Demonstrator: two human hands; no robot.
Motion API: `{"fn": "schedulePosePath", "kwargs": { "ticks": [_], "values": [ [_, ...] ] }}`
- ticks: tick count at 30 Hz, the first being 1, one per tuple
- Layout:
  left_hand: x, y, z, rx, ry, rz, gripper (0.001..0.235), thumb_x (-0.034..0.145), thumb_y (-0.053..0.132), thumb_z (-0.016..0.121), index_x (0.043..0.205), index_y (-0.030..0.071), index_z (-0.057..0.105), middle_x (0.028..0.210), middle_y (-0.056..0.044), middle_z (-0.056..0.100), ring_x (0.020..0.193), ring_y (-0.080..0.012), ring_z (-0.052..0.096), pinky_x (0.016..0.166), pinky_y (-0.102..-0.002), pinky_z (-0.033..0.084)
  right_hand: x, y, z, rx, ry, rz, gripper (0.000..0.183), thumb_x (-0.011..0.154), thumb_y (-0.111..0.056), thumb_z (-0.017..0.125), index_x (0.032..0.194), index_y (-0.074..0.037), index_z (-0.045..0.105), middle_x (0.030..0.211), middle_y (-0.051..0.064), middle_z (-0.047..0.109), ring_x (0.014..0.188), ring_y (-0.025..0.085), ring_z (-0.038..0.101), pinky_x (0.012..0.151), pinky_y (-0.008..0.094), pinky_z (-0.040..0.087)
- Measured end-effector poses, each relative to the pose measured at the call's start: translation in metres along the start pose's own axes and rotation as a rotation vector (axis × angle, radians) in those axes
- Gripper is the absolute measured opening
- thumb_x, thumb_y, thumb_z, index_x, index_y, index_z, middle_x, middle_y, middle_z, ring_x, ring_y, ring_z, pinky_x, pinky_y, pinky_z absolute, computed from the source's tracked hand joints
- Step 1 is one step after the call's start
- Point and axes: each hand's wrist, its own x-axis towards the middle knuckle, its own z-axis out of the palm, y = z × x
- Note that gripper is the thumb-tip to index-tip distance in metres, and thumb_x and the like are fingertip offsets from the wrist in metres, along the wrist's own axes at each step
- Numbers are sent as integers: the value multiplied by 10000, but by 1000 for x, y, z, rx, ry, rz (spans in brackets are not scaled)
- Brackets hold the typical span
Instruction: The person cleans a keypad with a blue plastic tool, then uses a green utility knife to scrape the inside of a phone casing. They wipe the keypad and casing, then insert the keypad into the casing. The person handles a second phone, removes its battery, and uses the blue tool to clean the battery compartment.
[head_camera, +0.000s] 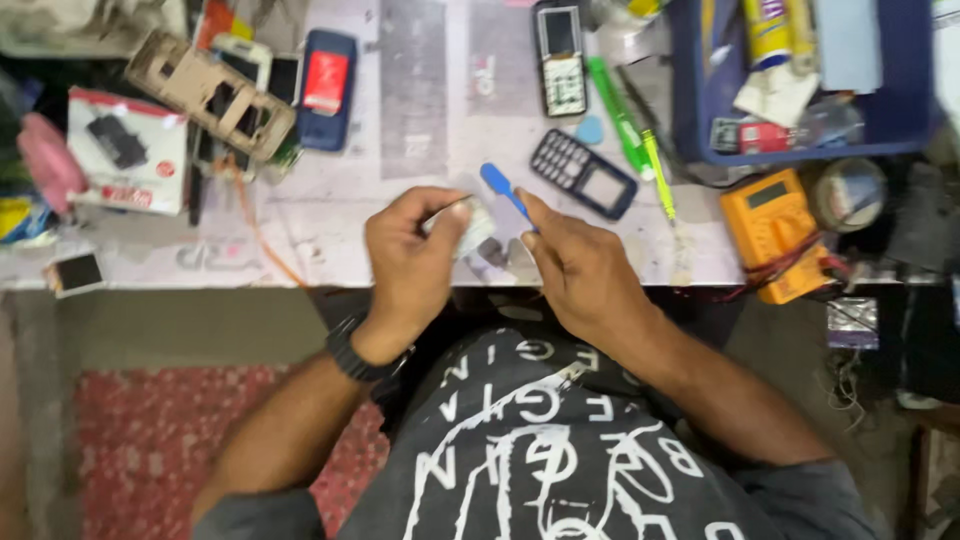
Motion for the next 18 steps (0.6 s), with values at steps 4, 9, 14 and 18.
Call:
{"fn": "schedulePosePath", "kwargs": {
  "ticks": [4,9,14,18],
  "values": [
    [3,11,-13,-69,78,-11,169,1016,104,694,1126,-21,723,937,17,692,766,-20,545,672,-183,457,-18,13,-37,-122,151,-37,325,1020,-71,643,1337,-33,585,1035,206,682,889,377,685,752,420,538],
    [12,25,-18,-83,85,73,151,1024,64,725,1147,-19,701,973,16,698,825,-29,585,751,-183,496,-46,39,-80,-538,288,83,137,947,-91,747,1057,-72,667,911,181,618,878,377,623,753,464,487],
    [19,22,0,-129,35,100,133,1021,10,725,1139,-17,670,978,12,683,832,-34,585,759,-190,498,-50,61,-76,-671,298,31,279,888,-134,809,1111,-54,662,966,152,646,949,381,618,814,500,451],
    [17,21,5,-70,5,94,112,1004,-22,705,1101,-1,655,928,16,661,776,-23,574,699,-186,477,-40,71,-72,-727,252,37,285,875,-159,823,1082,-45,664,969,131,669,935,370,627,800,504,402]
  ]
}}
